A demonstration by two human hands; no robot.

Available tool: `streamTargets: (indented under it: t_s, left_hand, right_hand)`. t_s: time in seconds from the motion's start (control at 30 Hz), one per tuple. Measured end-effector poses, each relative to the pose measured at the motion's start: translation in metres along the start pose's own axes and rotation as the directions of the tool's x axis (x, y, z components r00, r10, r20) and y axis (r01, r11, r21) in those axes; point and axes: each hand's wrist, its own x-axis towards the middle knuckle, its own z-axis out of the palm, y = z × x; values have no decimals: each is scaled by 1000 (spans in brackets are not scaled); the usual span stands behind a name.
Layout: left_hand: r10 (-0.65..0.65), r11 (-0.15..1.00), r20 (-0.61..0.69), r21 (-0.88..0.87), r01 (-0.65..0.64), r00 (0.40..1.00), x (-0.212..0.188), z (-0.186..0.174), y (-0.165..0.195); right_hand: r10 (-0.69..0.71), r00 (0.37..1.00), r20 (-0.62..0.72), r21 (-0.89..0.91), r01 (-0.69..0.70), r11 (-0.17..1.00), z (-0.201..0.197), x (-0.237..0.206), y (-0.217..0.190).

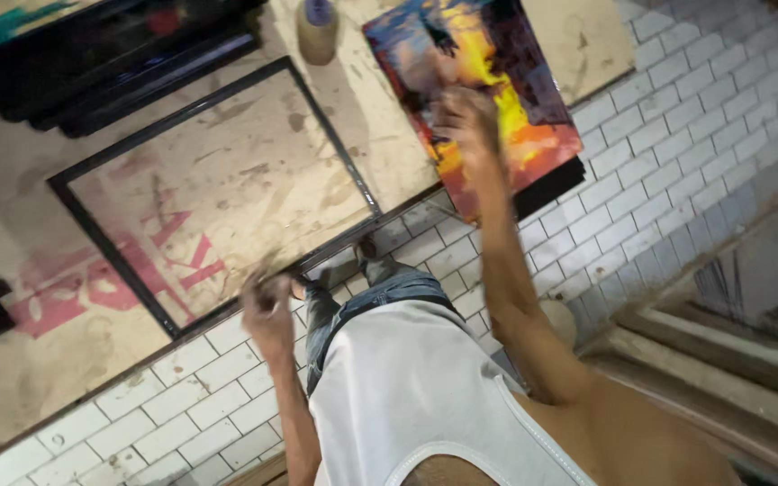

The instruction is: The person assembles picture frames by applying glue to the frame edges, inserting printed images, and stacking the finished frames. They use a glue bottle and a cloth to wipe excess glue from the frames.

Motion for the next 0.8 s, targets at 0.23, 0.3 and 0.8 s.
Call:
streamTargets:
  t_s: [0.23,0.3,0.8]
  left_hand:
    - [569,707,602,-9,-707,561,20,163,67]
    - [609,593,683,-54,-803,403,18,212,67]
    - [509,136,859,-11,-991,60,16,300,49]
  right_hand:
    - [-639,733,-232,-966,-98,238,-187,-75,-63]
    - [-705,699,-120,-993,-71,98,-205,-77,-66]
    - [-273,686,-674,-439,-75,895,-211,-71,-80]
